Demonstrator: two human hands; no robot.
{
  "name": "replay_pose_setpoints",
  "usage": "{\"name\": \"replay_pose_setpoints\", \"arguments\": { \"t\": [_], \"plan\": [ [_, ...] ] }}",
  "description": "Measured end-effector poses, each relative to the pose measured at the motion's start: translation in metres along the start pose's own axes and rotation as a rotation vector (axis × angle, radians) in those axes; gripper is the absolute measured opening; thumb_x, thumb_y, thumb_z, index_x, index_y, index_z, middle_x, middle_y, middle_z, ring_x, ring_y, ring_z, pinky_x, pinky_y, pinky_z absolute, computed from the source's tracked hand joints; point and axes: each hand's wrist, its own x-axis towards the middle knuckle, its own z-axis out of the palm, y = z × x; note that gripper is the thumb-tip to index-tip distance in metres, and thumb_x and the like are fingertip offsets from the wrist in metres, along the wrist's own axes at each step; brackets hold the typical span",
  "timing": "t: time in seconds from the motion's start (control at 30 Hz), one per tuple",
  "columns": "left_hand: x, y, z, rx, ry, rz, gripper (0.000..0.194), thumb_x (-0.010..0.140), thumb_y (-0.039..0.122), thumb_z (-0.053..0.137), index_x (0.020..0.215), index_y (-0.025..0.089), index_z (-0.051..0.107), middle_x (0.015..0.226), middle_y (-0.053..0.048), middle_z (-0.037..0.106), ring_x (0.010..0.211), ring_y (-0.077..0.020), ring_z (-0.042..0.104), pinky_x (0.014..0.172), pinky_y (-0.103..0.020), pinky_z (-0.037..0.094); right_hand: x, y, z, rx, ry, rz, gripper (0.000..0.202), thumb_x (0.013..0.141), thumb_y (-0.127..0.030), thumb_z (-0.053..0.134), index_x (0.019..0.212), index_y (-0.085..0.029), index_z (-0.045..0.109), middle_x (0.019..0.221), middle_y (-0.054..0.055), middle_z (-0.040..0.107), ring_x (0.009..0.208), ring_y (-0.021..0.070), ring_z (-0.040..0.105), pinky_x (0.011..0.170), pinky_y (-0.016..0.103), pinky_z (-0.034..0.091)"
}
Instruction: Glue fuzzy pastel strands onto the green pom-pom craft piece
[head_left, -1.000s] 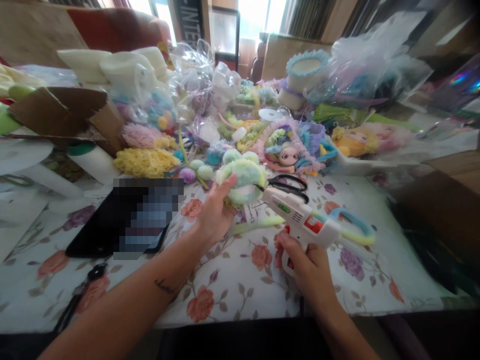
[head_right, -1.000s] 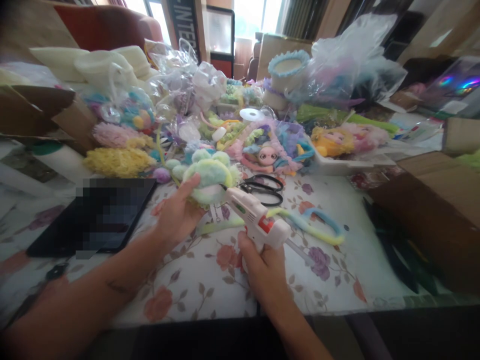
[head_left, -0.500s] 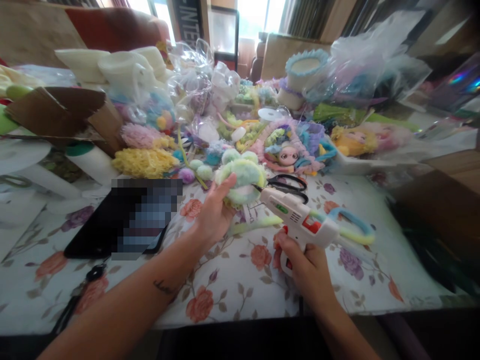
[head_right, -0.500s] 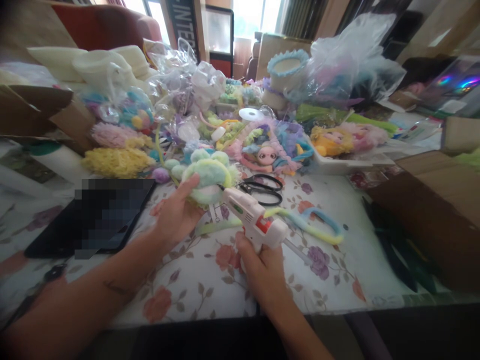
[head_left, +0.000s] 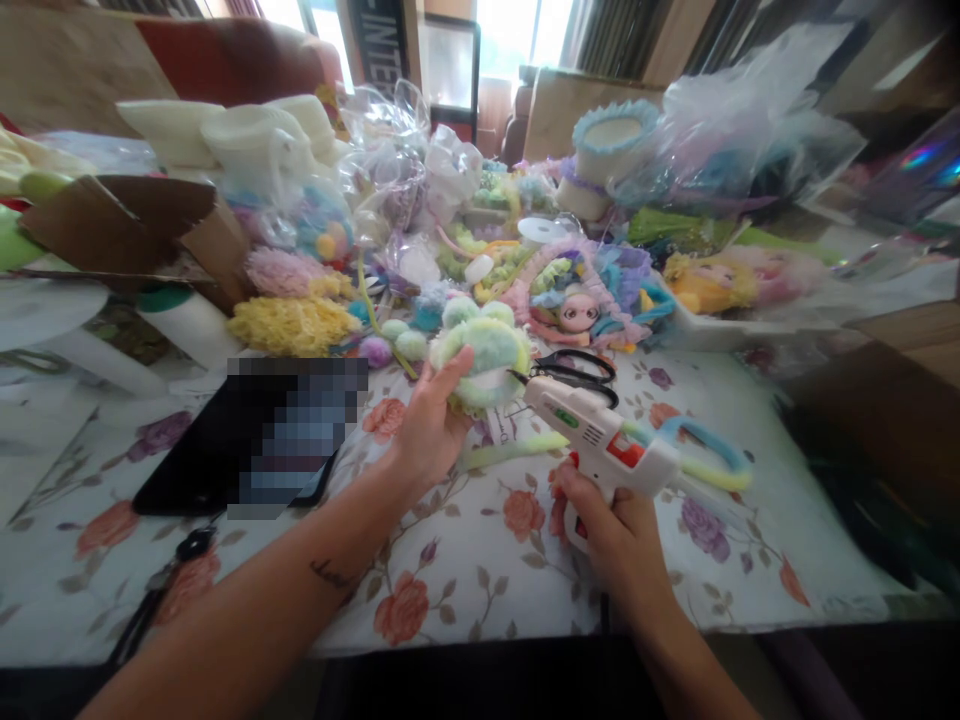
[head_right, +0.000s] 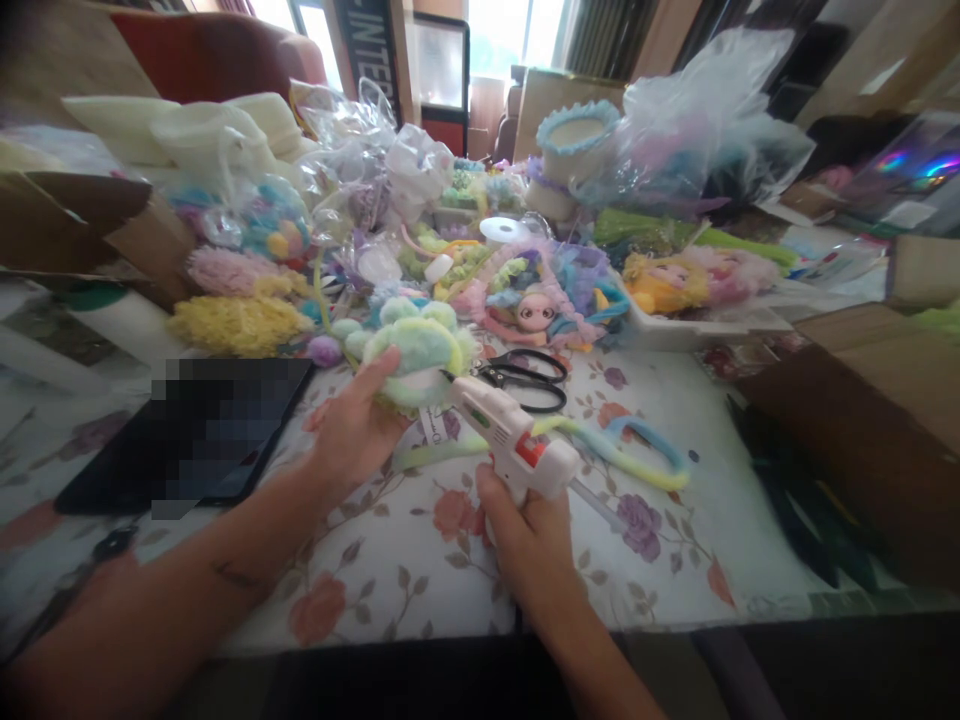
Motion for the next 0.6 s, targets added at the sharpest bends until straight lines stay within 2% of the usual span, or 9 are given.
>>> {"name": "replay_pose_setpoints", "arguments": {
  "t": [0.1,0.17,0.37,0.47,0.6],
  "plan": [
    [0.0007,-0.0008,-0.0005,0.003,0.005,0.007,0.056,0.094,0.021,0.077,0.148,0.025,0.062,0.125,-0.005,0.081,0.115,-0.0219,0.077,0.092,-0.030,0.061,-0.0023,-0.0044,0.0014,0.002,0.008,0.012,0.040,0.092,-0.047,0.063,0.060,-0.022,0.063,0.051,0.000,0.062,0.052,0.0156,0.057,0.056,0.028,0.045],
    [0.0007,-0.0007,0.0003,0.005,0.023,-0.001,0.055,0.096,0.020,0.075,0.149,0.025,0.062,0.126,-0.005,0.081,0.115,-0.0214,0.077,0.090,-0.029,0.061,-0.0030,-0.0061,0.0020,0.004,-0.018,0.011,0.041,0.092,-0.045,0.062,0.057,-0.023,0.061,0.050,0.000,0.061,0.051,0.0152,0.057,0.057,0.028,0.046],
    [-0.0014,0.0015,0.0046,0.019,0.030,0.006,0.045,0.101,0.018,0.067,0.146,0.024,0.064,0.128,-0.005,0.080,0.114,-0.0197,0.076,0.091,-0.029,0.062,-0.0017,-0.0036,0.0005,-0.018,0.008,0.028,0.041,0.092,-0.046,0.063,0.059,-0.022,0.062,0.050,0.001,0.061,0.051,0.0159,0.057,0.054,0.028,0.045],
    [-0.0022,0.0019,0.0047,0.017,0.030,-0.001,0.045,0.101,0.019,0.069,0.145,0.024,0.065,0.126,-0.004,0.081,0.116,-0.0205,0.076,0.092,-0.029,0.061,-0.0017,-0.0025,0.0000,-0.026,-0.039,0.018,0.043,0.092,-0.044,0.062,0.055,-0.022,0.061,0.049,0.001,0.061,0.051,0.0154,0.057,0.055,0.027,0.046],
    [-0.0016,0.0015,0.0024,0.030,0.029,0.012,0.050,0.098,0.020,0.072,0.147,0.026,0.063,0.133,-0.005,0.079,0.122,-0.0224,0.074,0.094,-0.030,0.062,-0.0018,-0.0033,0.0004,-0.015,0.003,0.020,0.042,0.091,-0.047,0.063,0.058,-0.022,0.061,0.050,0.001,0.061,0.051,0.0154,0.057,0.056,0.028,0.045]
  ]
}}
